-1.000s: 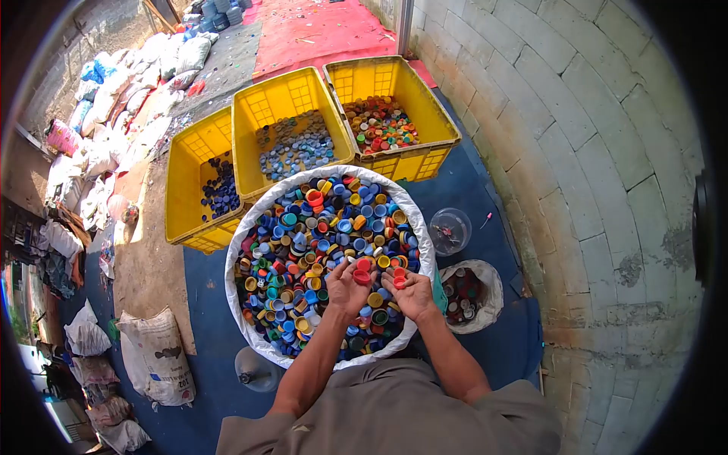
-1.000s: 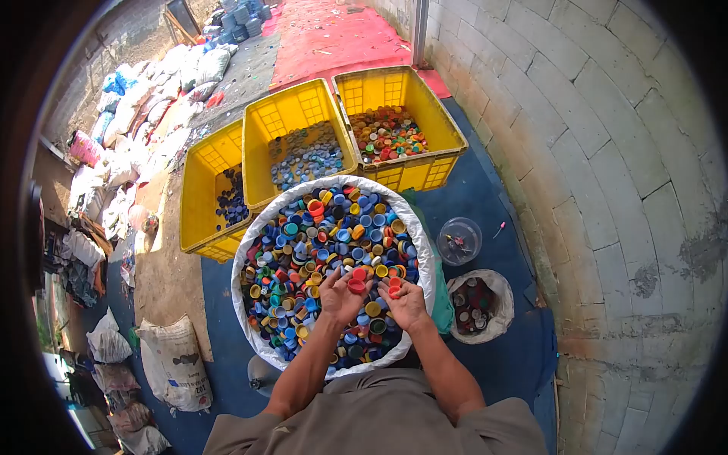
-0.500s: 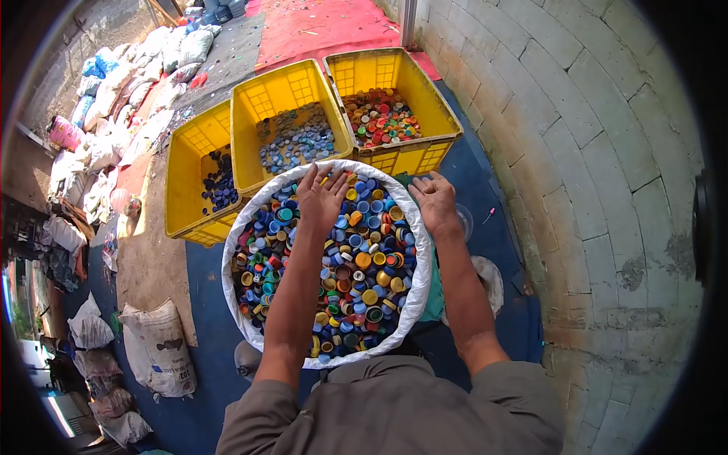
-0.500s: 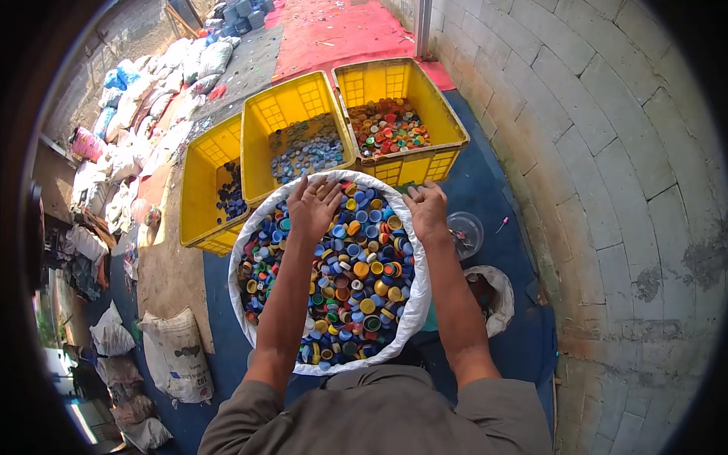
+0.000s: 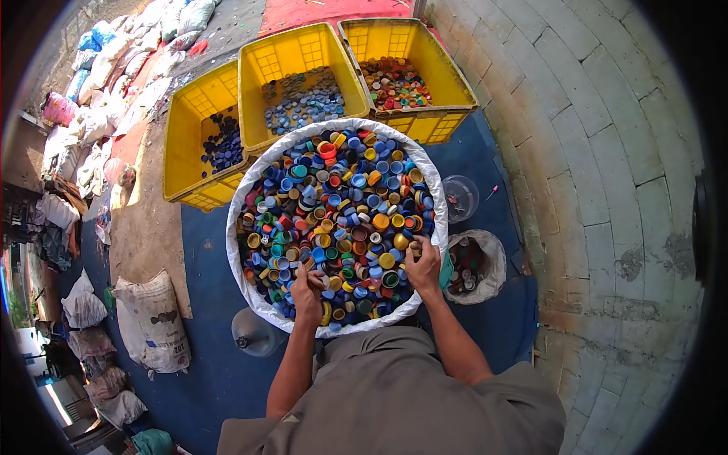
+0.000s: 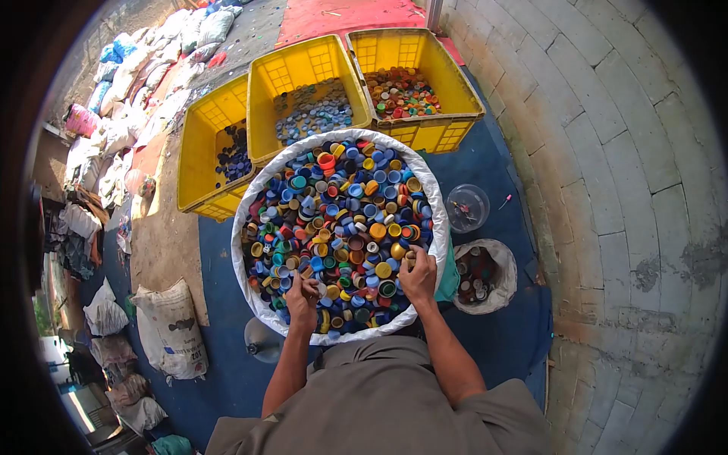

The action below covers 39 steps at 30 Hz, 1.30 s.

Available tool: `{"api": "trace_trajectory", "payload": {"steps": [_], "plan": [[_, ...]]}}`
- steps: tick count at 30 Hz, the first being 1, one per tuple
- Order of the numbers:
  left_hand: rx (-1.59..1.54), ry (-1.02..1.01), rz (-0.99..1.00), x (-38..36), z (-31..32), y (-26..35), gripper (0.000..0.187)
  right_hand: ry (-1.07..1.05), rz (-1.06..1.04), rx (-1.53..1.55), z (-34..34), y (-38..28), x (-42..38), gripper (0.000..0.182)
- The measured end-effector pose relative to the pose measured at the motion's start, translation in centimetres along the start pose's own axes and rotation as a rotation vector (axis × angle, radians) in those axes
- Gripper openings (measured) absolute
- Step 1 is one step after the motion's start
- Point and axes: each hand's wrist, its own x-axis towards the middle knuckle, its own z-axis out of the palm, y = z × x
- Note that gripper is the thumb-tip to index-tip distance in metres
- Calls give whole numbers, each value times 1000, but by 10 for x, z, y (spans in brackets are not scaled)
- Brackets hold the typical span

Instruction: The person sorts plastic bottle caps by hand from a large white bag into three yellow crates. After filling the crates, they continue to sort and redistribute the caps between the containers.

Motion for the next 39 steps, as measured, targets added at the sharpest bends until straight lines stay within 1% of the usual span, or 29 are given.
{"api": "trace_trajectory", "payload": {"steps": [1, 2, 3, 4, 7, 8, 12, 15, 18, 19, 20, 21, 22, 23, 24, 25, 26, 27, 28, 30, 31, 32, 33, 34, 35, 36, 37, 39], "plan": [[37, 35, 11, -6, -3, 1, 54, 4, 22, -29, 1, -4, -3, 39], [43, 51, 3, -8, -8, 0, 50, 8, 42, -57, 2, -9, -3, 43], [40, 31, 19, -12, -8, 5, 49, 12, 60, -84, 3, -15, -1, 47], [36, 11, 36, -16, -6, 10, 49, 2, 63, -93, 6, -17, 1, 59], [67, -11, 74, -15, -8, 17, 45, 22, 27, -292, 11, -33, 7, 64], [93, -21, 92, -13, -9, 18, 44, -35, 80, -365, 11, -40, 9, 72], [172, -63, 105, -11, -7, 24, 37, -84, 200, -399, 19, -43, 14, 78], [197, -91, 92, -9, -7, 23, 32, -97, 216, -324, 16, -40, 18, 77], [215, -114, 97, -10, 1, 18, 29, -103, 245, -160, 4, -36, 18, 74], [221, -121, 102, -11, 4, 16, 28, -95, 276, 40, -1, -34, 18, 72], [248, -175, 86, -10, -1, 12, 21, -85, 306, 239, -6, -32, 18, 70], [295, -192, 133, -12, 4, 10, 19, -73, 333, 439, -11, -28, 17, 68], [343, -210, 181, -14, 11, 8, 18, -61, 322, 698, -7, -15, 17, 58], [391, -228, 229, -17, 17, 5, 17, -108, 347, 811, -10, -6, 16, 55], [404, -269, 200, -17, 20, 1, 20, -156, 370, 925, -18, -6, 16, 53], [482, -303, 220, -16, 23, -3, 21, -203, 392, 1040, -27, -7, 16, 50], [561, -336, 241, -15, 26, -7, 22, -262, 364, 1077, -34, -8, 14, 38], [639, -369, 261, -16, 32, -10, 24, -256, 408, 1203, -41, -10, 11, 36], [679, -398, 259, -16, 39, -13, 32, -249, 451, 1330, -47, -11, 8, 35], [915, -470, 527, -8, 46, -23, 39, -206, 512, 1551, -50, -1, -1, 36], [1029, -505, 665, -7, 53, -24, 42, -192, 545, 1620, -48, 10, -6, 37], [1068, -553, 642, -6, 58, -25, 53, -177, 577, 1689, -47, 21, -12, 37], [1116, -584, 696, -4, 63, -26, 55, -160, 609, 1759, -51, 20, -14, 38], [1162, -618, 750, -2, 67, -29, 58, -104, 685, 1780, -53, 19, -19, 38], [1206, -657, 806, 0, 71, -32, 60, -95, 703, 1788, -55, 17, -22, 38], [1258, -658, 864, 2, 76, -35, 66, -85, 720, 1796, -57, 15, -25, 39], [1288, -678, 851, 4, 79, -38, 68, -74, 741, 1804, -59, 16, -28, 39], [1350, -711, 828, 7, 88, -41, 71, -135, 693, 1840, -56, 27, -35, 41]]}}
